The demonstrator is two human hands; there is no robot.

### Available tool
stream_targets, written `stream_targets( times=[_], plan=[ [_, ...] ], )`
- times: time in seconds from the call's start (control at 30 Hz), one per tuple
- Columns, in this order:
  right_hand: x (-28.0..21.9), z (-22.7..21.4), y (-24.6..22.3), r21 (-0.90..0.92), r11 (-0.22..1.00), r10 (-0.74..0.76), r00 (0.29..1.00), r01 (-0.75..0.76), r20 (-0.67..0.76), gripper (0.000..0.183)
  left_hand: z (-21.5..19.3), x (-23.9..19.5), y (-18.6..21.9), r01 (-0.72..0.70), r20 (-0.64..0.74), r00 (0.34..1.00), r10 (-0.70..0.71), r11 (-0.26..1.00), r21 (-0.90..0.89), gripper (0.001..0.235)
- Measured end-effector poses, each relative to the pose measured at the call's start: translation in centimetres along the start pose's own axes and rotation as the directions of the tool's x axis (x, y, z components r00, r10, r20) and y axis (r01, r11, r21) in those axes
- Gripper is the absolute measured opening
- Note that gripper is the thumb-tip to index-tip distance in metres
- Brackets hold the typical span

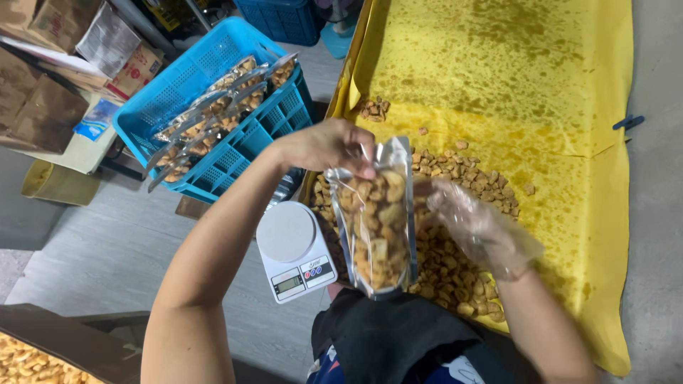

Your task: The person places pieces of a snack food into clear plastic bags by hand, weighs each bag on a digital scale, and places the filled bags into a blue crate.

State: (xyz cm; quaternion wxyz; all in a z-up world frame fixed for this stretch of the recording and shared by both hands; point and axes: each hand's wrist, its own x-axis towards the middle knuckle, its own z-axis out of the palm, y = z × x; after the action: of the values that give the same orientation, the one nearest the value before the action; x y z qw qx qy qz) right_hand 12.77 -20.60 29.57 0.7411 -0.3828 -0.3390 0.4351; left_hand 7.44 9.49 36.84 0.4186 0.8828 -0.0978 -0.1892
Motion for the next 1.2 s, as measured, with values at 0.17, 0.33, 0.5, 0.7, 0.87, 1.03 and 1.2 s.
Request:
stream_targets(
  times=[0.17,0.33,0.5,0.7,0.87,1.03,1.2],
  plan=[
    [1.4,2.5,0.6,0.041,0.996,-0.088,0.983,0.082,0.164,0.057,5.0,-0.5,-0.1,0.015,0.009,1.0,-0.015,0.999,0.039,0.023],
    [3.5,3.1,2.1,0.06,0.869,0.48,0.806,-0.491,-0.347,0.035,8.6,-2.8,-1.4,-0.024,-0.253,0.966,0.05,0.994,0.105,0.011],
    [3.3,3.5,1.2,0.163,0.87,0.491,0.792,-0.465,-0.362,0.026,9.1,-4.7,-3.1,-0.092,-0.284,0.954,0.097,0.995,0.031,0.019],
    [3.0,3.8,1.5,0.136,0.899,0.437,0.821,-0.417,-0.368,0.015,8.0,-5.0,-3.3,-0.042,-0.266,0.963,0.038,0.999,-0.009,0.028],
    [3.7,4.8,1.5,-0.024,0.883,0.44,0.844,-0.469,-0.307,0.01,7.3,-1.9,-3.2,0.141,-0.098,0.987,-0.13,0.984,0.109,0.025],
    [2.8,4.8,1.5,0.002,0.898,0.413,0.84,-0.44,-0.351,0.014,8.3,0.4,-2.4,0.052,-0.077,0.996,-0.043,0.992,0.111,0.04],
    [1.6,4.6,1.4,0.048,0.939,0.339,0.893,-0.34,-0.296,0.014,7.8,-1.8,-1.3,0.139,0.003,0.99,-0.142,0.969,0.205,0.036]
  ],
)
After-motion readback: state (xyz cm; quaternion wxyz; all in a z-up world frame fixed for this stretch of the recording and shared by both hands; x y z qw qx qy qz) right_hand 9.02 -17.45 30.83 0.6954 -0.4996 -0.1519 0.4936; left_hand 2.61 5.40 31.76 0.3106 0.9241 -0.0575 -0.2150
